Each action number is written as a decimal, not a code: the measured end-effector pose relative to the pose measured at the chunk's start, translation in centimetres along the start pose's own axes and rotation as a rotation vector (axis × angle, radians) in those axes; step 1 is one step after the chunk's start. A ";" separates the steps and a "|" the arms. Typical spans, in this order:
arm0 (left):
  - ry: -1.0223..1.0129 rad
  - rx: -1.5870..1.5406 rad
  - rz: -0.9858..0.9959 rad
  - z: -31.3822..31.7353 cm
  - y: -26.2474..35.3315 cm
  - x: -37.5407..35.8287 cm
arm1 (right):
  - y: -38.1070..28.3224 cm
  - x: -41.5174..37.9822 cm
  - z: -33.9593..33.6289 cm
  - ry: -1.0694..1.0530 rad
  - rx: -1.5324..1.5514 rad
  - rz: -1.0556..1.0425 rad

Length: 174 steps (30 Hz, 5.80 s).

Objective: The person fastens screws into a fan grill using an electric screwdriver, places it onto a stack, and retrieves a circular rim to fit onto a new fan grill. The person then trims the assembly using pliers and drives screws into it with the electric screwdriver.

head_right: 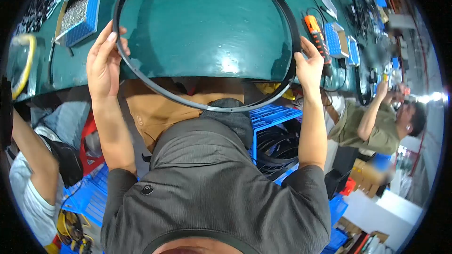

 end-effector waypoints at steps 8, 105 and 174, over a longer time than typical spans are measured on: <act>-0.040 0.041 0.193 3.0 3.8 -4.7 | 0.1 -0.6 -0.5 0.030 0.049 -0.153; 0.243 1.210 0.599 4.9 5.0 -1.3 | 3.0 37.0 -15.0 0.494 -1.022 -0.294; -0.443 -1.027 -0.478 9.4 0.7 -9.2 | -28.7 -2.4 7.7 -0.620 -0.276 -0.906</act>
Point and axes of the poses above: each hand's wrist, its own x-axis towards the middle knuckle, its own z-axis out of the palm, y = z × x, the point moved 10 cm from there along x, towards the middle knuckle, and after that the axes turned 2 degrees about -z, right-handed, at the moved point
